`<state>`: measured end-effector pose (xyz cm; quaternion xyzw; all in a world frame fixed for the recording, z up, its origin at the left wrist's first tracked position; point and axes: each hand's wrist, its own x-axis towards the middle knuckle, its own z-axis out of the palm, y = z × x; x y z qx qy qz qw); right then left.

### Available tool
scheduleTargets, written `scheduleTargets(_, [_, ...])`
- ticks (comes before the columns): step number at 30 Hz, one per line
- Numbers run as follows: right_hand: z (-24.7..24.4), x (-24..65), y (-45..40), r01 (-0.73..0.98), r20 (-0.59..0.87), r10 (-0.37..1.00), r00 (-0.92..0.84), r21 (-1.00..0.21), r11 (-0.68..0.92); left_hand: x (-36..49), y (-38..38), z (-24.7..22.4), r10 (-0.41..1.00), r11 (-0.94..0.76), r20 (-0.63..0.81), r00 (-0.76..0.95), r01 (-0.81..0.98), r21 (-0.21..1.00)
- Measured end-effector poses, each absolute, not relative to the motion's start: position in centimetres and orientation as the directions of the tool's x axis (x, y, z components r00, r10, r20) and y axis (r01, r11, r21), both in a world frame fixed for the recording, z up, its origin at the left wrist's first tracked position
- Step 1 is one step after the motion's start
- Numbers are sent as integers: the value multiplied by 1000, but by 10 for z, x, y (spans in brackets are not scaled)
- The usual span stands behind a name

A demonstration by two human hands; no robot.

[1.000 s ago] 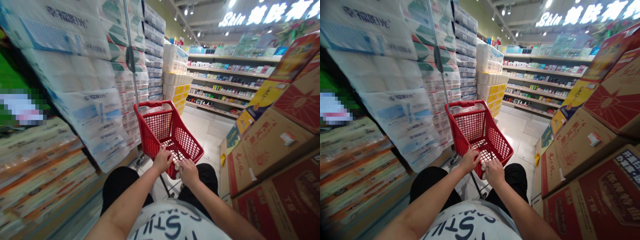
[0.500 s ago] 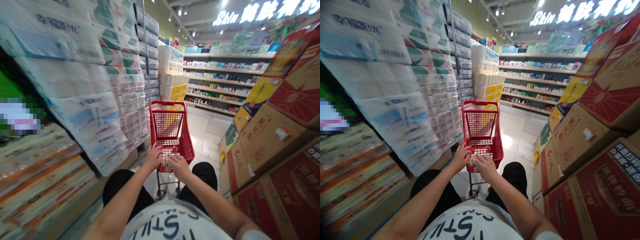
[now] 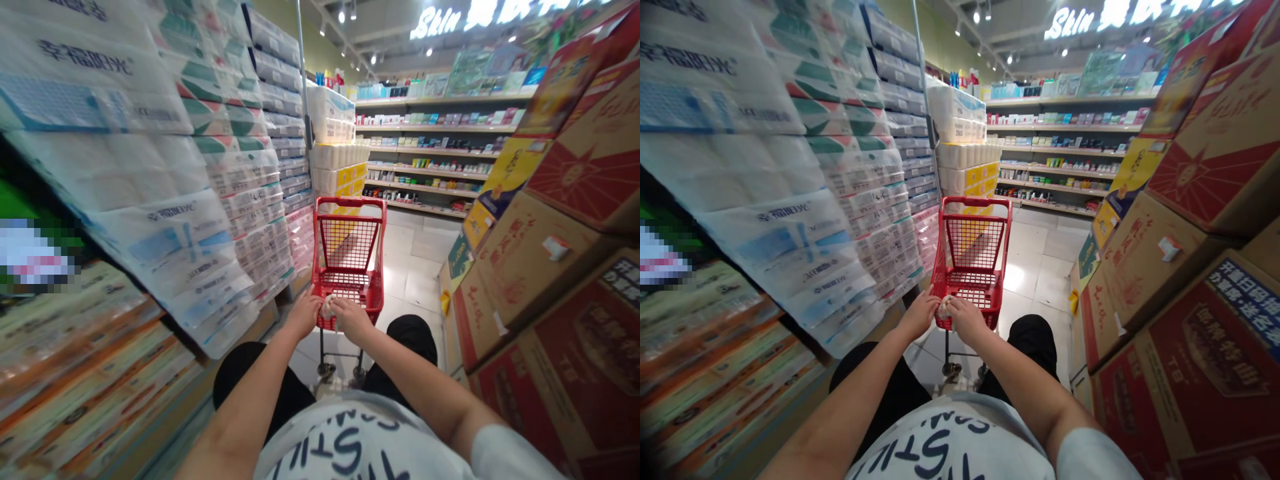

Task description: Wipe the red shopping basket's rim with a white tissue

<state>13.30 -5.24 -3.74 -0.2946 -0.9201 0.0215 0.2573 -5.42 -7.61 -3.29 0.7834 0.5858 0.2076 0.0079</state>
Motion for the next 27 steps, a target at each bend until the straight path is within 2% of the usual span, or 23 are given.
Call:
scheduleTargets(6, [-42, 128, -56, 472, 495, 485, -721, -163, 867, -49, -80, -33, 936, -277, 278, 217, 940, 200])
scheduleTargets(11, [-58, 165, -54, 384, 554, 389, -736, -131, 914, -53, -87, -38, 935, -287, 281, 217, 927, 241])
scheduleTargets(15, [-64, 178, -55, 359, 607, 365, -706, -138, 923, -51, -91, -36, 935, -292, 287, 209, 913, 287])
scheduleTargets(22, [-51, 146, -57, 474, 492, 481, -726, -148, 868, -51, -87, -30, 946, -267, 263, 191, 918, 293])
scheduleTargets(27, [-55, 154, -56, 400, 515, 394, -761, -104, 910, -56, -90, -33, 931, -297, 298, 210, 911, 287])
